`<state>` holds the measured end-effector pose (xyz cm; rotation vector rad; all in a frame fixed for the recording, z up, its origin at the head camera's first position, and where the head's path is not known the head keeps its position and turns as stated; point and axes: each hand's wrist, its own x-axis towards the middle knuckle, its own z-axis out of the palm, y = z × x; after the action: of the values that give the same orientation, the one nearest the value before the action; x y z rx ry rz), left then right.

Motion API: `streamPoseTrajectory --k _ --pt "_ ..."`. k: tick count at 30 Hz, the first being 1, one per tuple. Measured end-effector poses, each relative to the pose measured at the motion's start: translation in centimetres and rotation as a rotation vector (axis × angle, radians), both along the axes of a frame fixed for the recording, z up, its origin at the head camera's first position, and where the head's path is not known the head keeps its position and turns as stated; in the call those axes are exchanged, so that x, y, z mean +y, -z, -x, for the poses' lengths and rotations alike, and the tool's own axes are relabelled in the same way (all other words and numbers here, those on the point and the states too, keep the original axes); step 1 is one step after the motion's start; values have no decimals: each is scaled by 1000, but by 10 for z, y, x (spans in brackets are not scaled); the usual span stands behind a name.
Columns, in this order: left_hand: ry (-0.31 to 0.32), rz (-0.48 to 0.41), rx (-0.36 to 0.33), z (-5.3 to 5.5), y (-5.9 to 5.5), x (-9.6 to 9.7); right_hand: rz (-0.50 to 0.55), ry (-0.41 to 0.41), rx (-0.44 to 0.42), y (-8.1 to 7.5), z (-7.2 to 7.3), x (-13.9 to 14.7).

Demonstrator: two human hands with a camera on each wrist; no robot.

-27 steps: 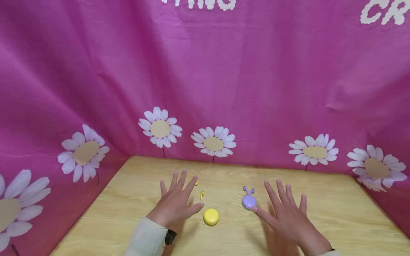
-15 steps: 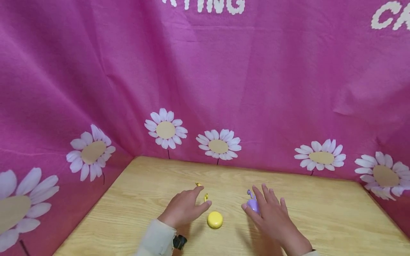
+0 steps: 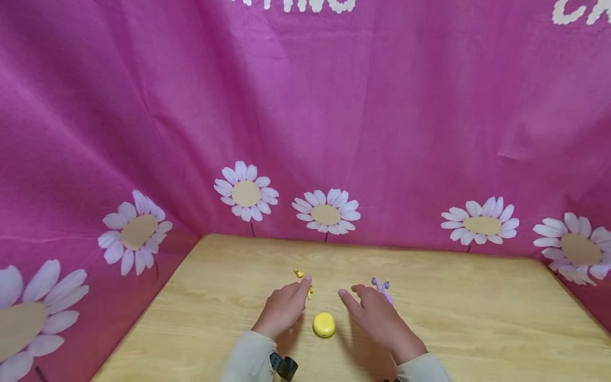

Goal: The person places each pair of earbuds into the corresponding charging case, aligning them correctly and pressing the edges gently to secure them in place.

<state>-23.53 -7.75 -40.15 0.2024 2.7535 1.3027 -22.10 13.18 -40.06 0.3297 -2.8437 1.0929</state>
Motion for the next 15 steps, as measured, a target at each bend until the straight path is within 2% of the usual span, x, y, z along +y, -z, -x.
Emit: streamPoseTrajectory --k 4,9,11,15 --pt "-25 -48 -25 3 5 6 31 9 -8 0 5 -9" --pt "-70 -56 -87 -1 14 4 127 -38 -130 8 4 -21" --pt "-88 -90 -116 -1 17 3 177 -61 -179 10 5 -25" --pt "-99 -172 -168 0 21 5 188 -74 -229 12 7 -27"
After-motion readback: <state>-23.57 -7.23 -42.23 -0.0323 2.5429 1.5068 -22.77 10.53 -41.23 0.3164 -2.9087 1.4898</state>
